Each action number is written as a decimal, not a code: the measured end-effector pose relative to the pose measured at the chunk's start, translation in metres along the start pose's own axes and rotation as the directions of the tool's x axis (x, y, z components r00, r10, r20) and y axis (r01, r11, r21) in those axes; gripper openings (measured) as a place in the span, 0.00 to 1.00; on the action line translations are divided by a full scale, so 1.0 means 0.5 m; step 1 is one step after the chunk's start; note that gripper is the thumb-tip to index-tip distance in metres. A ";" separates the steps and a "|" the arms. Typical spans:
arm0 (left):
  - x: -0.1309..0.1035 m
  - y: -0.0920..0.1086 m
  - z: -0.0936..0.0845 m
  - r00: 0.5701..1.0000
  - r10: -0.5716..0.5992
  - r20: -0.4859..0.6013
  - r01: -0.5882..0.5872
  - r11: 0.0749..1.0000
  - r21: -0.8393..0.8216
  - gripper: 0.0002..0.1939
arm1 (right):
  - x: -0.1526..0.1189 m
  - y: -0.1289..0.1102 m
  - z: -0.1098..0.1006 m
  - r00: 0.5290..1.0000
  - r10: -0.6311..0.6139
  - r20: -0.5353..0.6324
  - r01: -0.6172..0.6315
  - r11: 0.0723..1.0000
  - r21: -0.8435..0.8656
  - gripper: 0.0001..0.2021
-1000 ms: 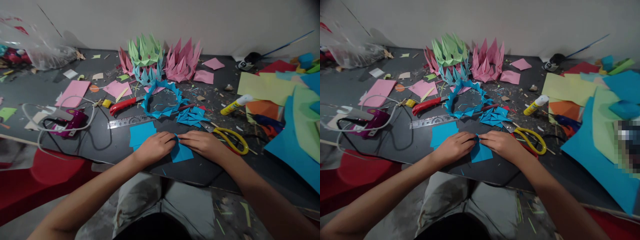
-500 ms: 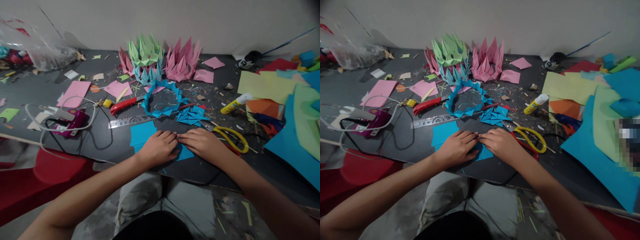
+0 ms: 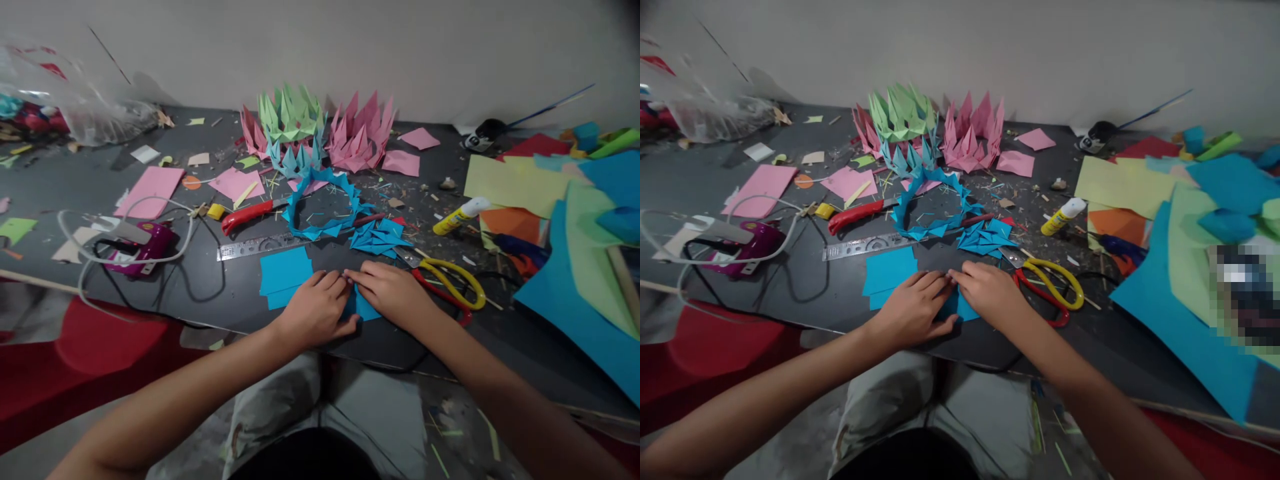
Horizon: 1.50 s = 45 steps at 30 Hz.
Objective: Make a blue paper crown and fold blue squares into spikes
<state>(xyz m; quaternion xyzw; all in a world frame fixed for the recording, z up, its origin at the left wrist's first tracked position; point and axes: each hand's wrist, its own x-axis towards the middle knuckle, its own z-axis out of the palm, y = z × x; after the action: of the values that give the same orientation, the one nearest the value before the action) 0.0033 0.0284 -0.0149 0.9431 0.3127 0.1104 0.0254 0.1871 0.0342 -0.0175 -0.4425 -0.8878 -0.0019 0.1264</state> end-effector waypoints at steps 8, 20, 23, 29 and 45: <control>-0.052 0.037 -0.010 0.993 -0.115 -0.018 0.114 0.993 -0.033 0.29 | -0.001 -0.004 0.017 0.997 0.071 0.019 -0.071 0.997 -0.006 0.13; -0.043 -0.081 -0.070 0.876 -0.481 -0.042 0.478 0.876 -0.064 0.14 | -0.004 -0.008 0.022 0.997 0.071 -0.042 -0.069 0.997 0.041 0.14; -0.051 -0.120 -0.078 0.826 -0.564 -0.016 0.564 0.825 0.039 0.22 | -0.003 -0.011 0.022 0.996 0.065 -0.065 -0.063 0.997 0.041 0.16; -0.052 -0.156 -0.069 0.824 -0.566 0.030 0.566 0.821 -0.069 0.21 | -0.011 -0.012 0.010 0.979 0.131 -0.156 -0.110 0.984 0.137 0.14; -0.008 -0.088 -0.102 0.650 -0.716 0.253 0.351 -0.013 -0.936 0.19 | -0.070 -0.059 0.000 0.967 0.175 -0.187 -0.137 0.971 0.196 0.11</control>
<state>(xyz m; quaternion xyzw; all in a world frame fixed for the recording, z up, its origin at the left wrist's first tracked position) -0.0369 0.0602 0.0291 0.4928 0.5194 0.3968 0.5744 0.1841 -0.0110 -0.0222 -0.4954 -0.8290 0.0440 0.2559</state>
